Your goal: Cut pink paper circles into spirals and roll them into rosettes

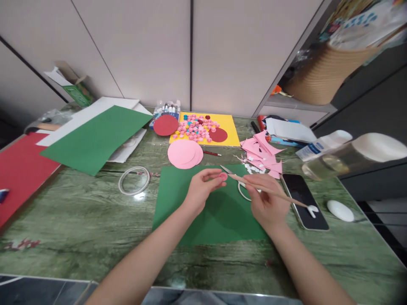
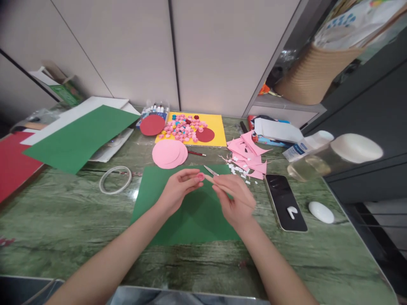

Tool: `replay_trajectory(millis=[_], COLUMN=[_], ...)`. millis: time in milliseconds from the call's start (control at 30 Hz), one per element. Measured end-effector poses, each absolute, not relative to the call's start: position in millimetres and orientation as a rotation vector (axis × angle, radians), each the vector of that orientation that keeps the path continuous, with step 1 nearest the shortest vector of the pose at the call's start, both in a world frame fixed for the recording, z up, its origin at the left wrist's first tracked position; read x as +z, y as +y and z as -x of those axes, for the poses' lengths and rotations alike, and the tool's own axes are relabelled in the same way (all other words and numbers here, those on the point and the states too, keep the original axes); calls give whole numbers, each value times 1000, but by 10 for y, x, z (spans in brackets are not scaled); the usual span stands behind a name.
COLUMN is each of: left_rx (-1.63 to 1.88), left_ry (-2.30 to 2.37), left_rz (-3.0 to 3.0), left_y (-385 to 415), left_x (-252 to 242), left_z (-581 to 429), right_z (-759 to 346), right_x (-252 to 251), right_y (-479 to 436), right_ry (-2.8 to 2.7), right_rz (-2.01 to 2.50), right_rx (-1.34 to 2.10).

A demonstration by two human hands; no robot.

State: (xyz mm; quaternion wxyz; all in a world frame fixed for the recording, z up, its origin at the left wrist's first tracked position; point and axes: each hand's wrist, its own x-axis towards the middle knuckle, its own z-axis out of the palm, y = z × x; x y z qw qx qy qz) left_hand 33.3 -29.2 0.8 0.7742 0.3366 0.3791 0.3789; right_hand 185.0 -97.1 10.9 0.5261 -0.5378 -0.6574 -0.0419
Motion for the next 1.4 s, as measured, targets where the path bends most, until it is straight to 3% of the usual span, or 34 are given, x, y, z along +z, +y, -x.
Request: replay_trajectory(millis=[1400], left_rx=[845], left_ry=[901], left_rz=[-934], left_y=[-349], left_x=[23], left_z=[-390], right_z=[-1908], right_x=[113], right_y=[-962], right_ry=[-1850], right_rz=[1134], right_rx=[-137])
